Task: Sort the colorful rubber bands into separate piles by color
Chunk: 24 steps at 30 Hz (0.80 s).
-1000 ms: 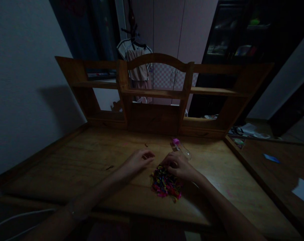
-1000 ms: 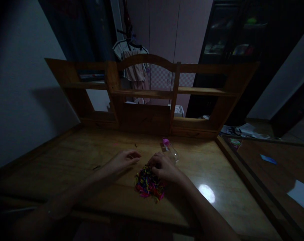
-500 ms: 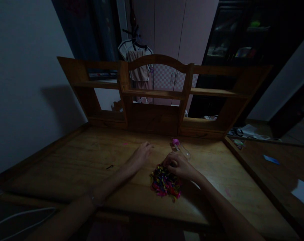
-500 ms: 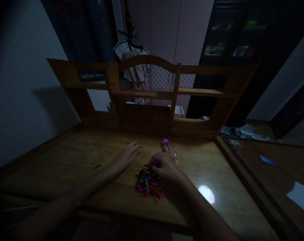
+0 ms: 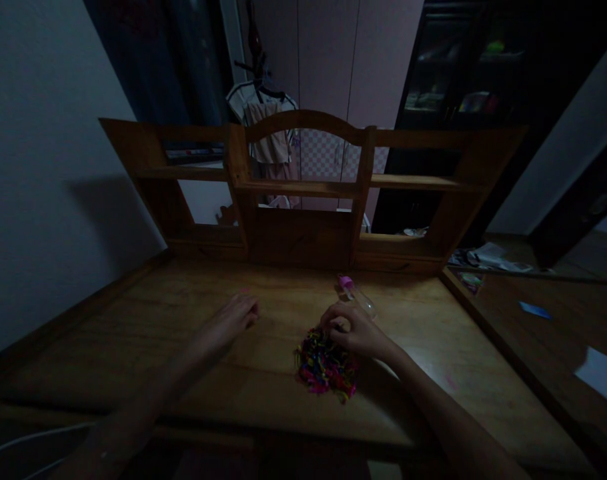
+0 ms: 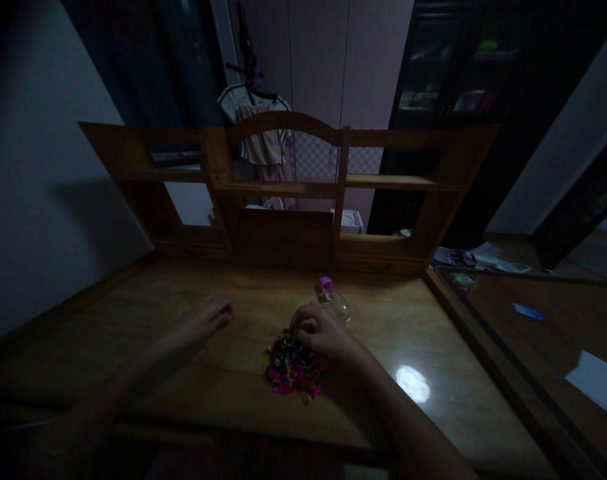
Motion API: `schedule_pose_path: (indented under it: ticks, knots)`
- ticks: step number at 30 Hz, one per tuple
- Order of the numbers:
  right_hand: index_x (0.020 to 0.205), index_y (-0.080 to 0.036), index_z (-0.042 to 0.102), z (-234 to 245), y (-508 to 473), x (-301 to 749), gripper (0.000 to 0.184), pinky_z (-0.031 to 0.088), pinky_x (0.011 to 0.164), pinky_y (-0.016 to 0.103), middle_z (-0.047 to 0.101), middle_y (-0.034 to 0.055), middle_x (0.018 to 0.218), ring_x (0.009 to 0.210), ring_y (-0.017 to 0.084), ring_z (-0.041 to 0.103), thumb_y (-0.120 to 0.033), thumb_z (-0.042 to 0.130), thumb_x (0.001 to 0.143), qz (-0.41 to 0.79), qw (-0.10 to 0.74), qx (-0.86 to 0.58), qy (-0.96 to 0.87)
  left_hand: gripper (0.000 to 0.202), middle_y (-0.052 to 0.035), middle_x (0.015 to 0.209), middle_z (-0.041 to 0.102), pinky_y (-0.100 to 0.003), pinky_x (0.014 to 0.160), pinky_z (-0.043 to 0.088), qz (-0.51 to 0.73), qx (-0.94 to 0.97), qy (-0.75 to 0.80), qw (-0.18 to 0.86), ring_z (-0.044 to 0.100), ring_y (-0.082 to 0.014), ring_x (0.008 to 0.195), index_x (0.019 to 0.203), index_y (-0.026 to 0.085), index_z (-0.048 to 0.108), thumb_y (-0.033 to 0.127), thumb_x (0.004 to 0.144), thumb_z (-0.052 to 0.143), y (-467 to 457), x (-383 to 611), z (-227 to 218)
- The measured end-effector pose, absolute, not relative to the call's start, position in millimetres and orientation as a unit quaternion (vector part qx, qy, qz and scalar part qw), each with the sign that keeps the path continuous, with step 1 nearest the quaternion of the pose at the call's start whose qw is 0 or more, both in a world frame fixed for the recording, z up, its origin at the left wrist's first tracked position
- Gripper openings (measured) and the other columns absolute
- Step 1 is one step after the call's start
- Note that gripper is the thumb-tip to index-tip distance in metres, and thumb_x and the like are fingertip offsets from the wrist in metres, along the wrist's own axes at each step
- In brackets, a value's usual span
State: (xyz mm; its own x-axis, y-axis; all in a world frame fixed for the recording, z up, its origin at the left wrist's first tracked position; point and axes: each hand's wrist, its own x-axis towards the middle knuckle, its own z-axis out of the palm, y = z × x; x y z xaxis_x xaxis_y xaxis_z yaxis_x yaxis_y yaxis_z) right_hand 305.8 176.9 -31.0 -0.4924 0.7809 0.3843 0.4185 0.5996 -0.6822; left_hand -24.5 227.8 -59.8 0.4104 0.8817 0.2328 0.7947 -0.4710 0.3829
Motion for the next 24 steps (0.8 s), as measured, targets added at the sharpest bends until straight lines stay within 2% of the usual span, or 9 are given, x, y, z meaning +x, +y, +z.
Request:
schedule_pose_path:
  ticks: [3, 5, 8, 10, 13, 17, 21, 24]
  knots:
    - [0.089, -0.019, 0.066, -27, 175, 305, 0.020, 0.048, 0.080, 0.029, 0.067, 0.0019, 0.089, 0.085, 0.016, 0.062, -0.008, 0.057, 0.075, 0.295, 0.357, -0.370, -0.805, 0.021, -0.0060, 0.092, 0.063, -0.037, 0.079, 0.045, 0.227, 0.789, 0.560, 0.111, 0.057, -0.0239, 0.088, 0.088, 0.021, 0.060, 0.039, 0.084, 0.050, 192, -61, -54]
    - [0.090, -0.019, 0.067, -23, 175, 306, 0.017, 0.048, 0.078, 0.029, 0.068, 0.0025, 0.089, 0.085, 0.017, 0.062, -0.012, 0.059, 0.077, 0.317, 0.359, -0.377, -0.793, 0.027, -0.0063, 0.098, 0.064, -0.040, 0.086, 0.046, 0.265, 0.760, 0.587, 0.093, 0.058, -0.0249, 0.095, 0.094, 0.022, 0.061, 0.045, 0.085, 0.050, 170, -77, -54]
    - [0.092, -0.018, 0.069, -15, 180, 306, 0.015, 0.049, 0.073, 0.027, 0.068, 0.0037, 0.091, 0.082, 0.016, 0.063, -0.017, 0.058, 0.081, 0.335, 0.355, -0.387, -0.782, 0.032, -0.0048, 0.103, 0.066, -0.042, 0.095, 0.046, 0.327, 0.719, 0.608, 0.081, 0.060, -0.0247, 0.102, 0.096, 0.024, 0.064, 0.050, 0.085, 0.049, 134, -80, -60]
    - [0.093, -0.018, 0.071, -11, 189, 300, 0.017, 0.049, 0.070, 0.025, 0.070, 0.0043, 0.093, 0.080, 0.015, 0.064, -0.019, 0.056, 0.084, 0.331, 0.344, -0.399, -0.783, 0.032, -0.0030, 0.105, 0.066, -0.040, 0.095, 0.048, 0.358, 0.699, 0.611, 0.100, 0.061, -0.0231, 0.102, 0.098, 0.025, 0.064, 0.051, 0.087, 0.048, 109, -69, -66]
    - [0.094, -0.017, 0.072, -10, 214, 280, 0.019, 0.048, 0.070, 0.023, 0.071, 0.0048, 0.095, 0.082, 0.015, 0.065, -0.020, 0.056, 0.084, 0.308, 0.314, -0.425, -0.791, 0.030, -0.0024, 0.102, 0.067, -0.036, 0.091, 0.052, 0.390, 0.687, 0.601, 0.122, 0.063, -0.0211, 0.100, 0.094, 0.025, 0.066, 0.048, 0.090, 0.046, 79, -39, -74]
    - [0.092, -0.015, 0.073, -17, 259, 235, 0.019, 0.047, 0.066, 0.023, 0.072, 0.0044, 0.085, 0.077, 0.016, 0.065, -0.015, 0.058, 0.080, 0.280, 0.289, -0.447, -0.799, 0.025, -0.0030, 0.104, 0.067, -0.031, 0.088, 0.054, 0.374, 0.717, 0.572, 0.137, 0.064, -0.0185, 0.099, 0.097, 0.026, 0.066, 0.036, 0.093, 0.044, 72, 0, -76]
    - [0.085, -0.015, 0.073, -22, 285, 202, 0.016, 0.045, 0.064, 0.023, 0.071, 0.0037, 0.079, 0.072, 0.016, 0.064, -0.011, 0.061, 0.075, 0.254, 0.259, -0.449, -0.817, 0.025, -0.0046, 0.121, 0.064, -0.042, 0.100, 0.048, 0.323, 0.764, 0.557, 0.030, 0.057, -0.0231, 0.115, 0.107, 0.026, 0.067, 0.026, 0.091, 0.047, 100, 0, -80]
    - [0.090, -0.014, 0.071, -16, 278, 204, 0.020, 0.045, 0.069, 0.024, 0.069, 0.0059, 0.087, 0.078, 0.016, 0.063, -0.007, 0.063, 0.073, 0.223, 0.257, -0.445, -0.828, 0.031, -0.0029, 0.127, 0.062, -0.049, 0.105, 0.042, 0.275, 0.785, 0.554, -0.034, 0.050, -0.0264, 0.124, 0.111, 0.027, 0.067, 0.020, 0.090, 0.046, 120, -26, -87]
